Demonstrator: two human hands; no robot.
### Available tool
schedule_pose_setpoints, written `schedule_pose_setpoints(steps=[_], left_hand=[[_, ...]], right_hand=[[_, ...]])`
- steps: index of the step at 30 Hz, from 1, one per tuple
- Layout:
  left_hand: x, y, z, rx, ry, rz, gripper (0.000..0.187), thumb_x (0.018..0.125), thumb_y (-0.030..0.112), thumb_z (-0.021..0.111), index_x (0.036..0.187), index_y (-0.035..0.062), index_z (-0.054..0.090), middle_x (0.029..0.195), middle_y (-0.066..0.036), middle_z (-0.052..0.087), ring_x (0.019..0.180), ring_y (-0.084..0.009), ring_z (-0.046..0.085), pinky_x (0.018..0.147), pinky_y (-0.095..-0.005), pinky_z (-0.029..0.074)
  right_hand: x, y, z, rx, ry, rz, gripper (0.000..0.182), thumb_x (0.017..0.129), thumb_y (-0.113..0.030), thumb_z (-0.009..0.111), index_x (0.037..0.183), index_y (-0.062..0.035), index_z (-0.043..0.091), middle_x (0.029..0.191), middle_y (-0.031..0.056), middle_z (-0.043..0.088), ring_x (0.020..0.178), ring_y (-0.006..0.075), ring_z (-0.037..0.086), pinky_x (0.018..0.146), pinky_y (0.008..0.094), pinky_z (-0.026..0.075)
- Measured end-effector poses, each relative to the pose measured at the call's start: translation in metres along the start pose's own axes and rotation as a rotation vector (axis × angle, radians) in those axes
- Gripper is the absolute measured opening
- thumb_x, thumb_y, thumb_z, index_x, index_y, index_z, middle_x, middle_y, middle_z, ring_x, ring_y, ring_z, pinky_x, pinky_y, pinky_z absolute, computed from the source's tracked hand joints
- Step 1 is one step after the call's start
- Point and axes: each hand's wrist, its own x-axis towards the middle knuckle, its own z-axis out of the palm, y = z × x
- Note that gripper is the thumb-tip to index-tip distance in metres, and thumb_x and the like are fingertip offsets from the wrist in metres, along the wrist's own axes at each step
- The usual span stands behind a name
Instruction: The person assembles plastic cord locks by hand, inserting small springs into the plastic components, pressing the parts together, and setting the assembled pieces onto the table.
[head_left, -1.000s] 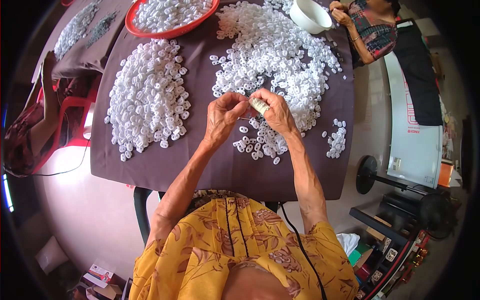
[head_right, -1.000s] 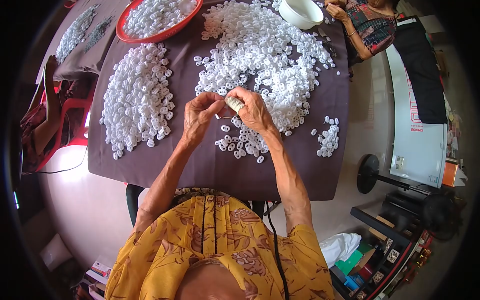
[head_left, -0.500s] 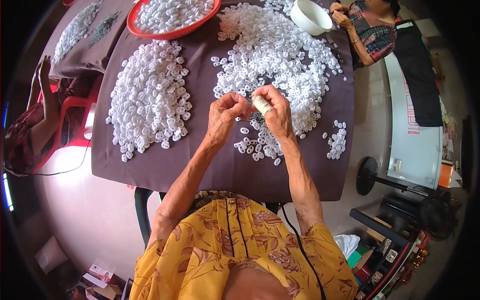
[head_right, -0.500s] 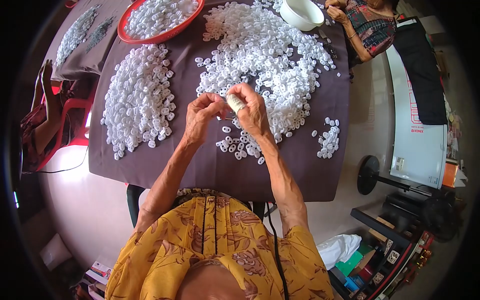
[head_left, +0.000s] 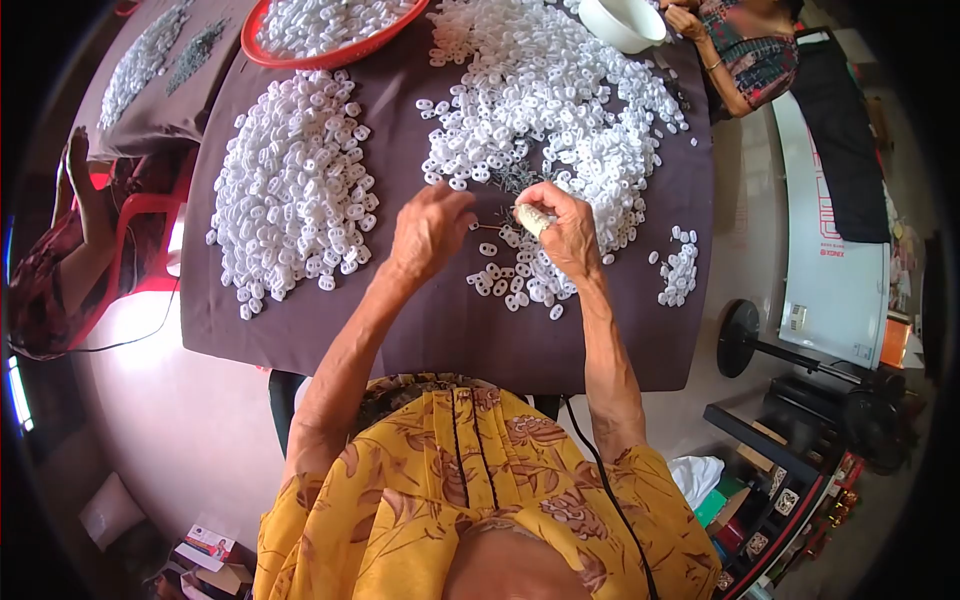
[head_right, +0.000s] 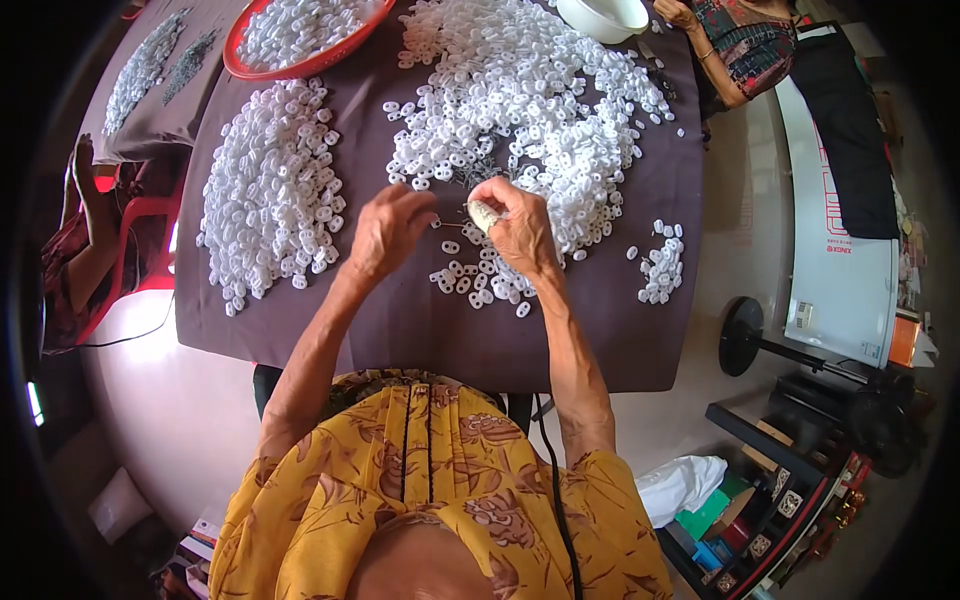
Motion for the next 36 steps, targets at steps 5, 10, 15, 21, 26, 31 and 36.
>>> schedule_pose_setpoints(steps=[5, 10, 15, 21, 26, 31, 36], left_hand=[[-0.014, 0.003, 0.015, 0.066, 0.047, 0.044, 0.016, 0.066, 0.009, 0.066, 0.081, 0.0054, 0.061, 0.073, -0.007, 0.053, 0.076, -0.0268, 0.052, 0.066, -0.0359, 0.045], [-0.010, 0.019, -0.003, -0.574, -0.015, -0.497, 0.013, 0.075, 0.008, 0.065, 0.084, 0.0007, 0.061, 0.075, -0.005, 0.061, 0.069, -0.0138, 0.056, 0.067, -0.0268, 0.045], [0.004, 0.031, -0.026, -1.255, 0.021, -0.527, 0.009, 0.079, 0.003, 0.061, 0.086, -0.0016, 0.061, 0.079, -0.006, 0.062, 0.072, -0.0149, 0.059, 0.068, -0.0275, 0.048], [0.012, 0.050, -0.040, -1.568, 0.041, -0.546, 0.013, 0.080, 0.004, 0.061, 0.091, -0.0019, 0.059, 0.079, -0.008, 0.062, 0.073, -0.0155, 0.061, 0.070, -0.0298, 0.051], [0.012, 0.053, -0.043, -1.611, 0.040, -0.487, 0.014, 0.080, 0.004, 0.061, 0.092, -0.0017, 0.059, 0.080, -0.008, 0.062, 0.072, -0.0158, 0.061, 0.070, -0.0297, 0.051], [0.012, 0.055, -0.045, -1.592, 0.038, -0.470, 0.014, 0.079, 0.004, 0.062, 0.092, -0.0016, 0.059, 0.080, -0.008, 0.062, 0.072, -0.0158, 0.061, 0.069, -0.0292, 0.050], [0.011, 0.057, -0.047, -1.579, 0.046, -0.477, 0.013, 0.079, 0.004, 0.062, 0.090, -0.0013, 0.060, 0.079, -0.007, 0.062, 0.071, -0.0155, 0.061, 0.069, -0.0292, 0.050]], right_hand=[[-0.002, -0.003, 0.007, -0.011, 0.009, -0.068, 0.008, 0.074, -0.003, 0.057, 0.082, -0.0026, 0.058, 0.069, 0.0072, 0.061, 0.063, 0.0148, 0.058, 0.057, 0.0267, 0.045], [-0.001, -0.004, 0.006, 0.071, -0.033, -0.062, 0.007, 0.076, 0.000, 0.058, 0.082, -0.0025, 0.058, 0.075, 0.0021, 0.061, 0.072, 0.0095, 0.058, 0.066, 0.0229, 0.045], [0.008, -0.036, -0.003, 0.216, -0.064, -0.068, 0.008, 0.078, 0.002, 0.056, 0.085, -0.0002, 0.057, 0.083, 0.0054, 0.061, 0.078, 0.0111, 0.058, 0.073, 0.0236, 0.046], [0.009, -0.064, -0.011, 0.404, -0.094, -0.121, 0.009, 0.077, 0.003, 0.054, 0.085, 0.0008, 0.056, 0.086, 0.0075, 0.061, 0.079, 0.0110, 0.057, 0.073, 0.0233, 0.046], [0.008, -0.073, -0.014, 0.317, -0.086, -0.178, 0.009, 0.076, 0.003, 0.052, 0.085, 0.0010, 0.055, 0.085, 0.0075, 0.061, 0.078, 0.0106, 0.057, 0.073, 0.0229, 0.045], [0.008, -0.074, -0.014, 0.257, -0.057, -0.254, 0.011, 0.075, 0.003, 0.053, 0.085, -0.0006, 0.056, 0.079, 0.0059, 0.061, 0.071, 0.0113, 0.060, 0.066, 0.0246, 0.049], [0.008, -0.069, -0.015, 0.256, -0.068, -0.250, 0.010, 0.076, 0.003, 0.054, 0.085, -0.0001, 0.056, 0.082, 0.0062, 0.061, 0.075, 0.0104, 0.058, 0.069, 0.0231, 0.047]])
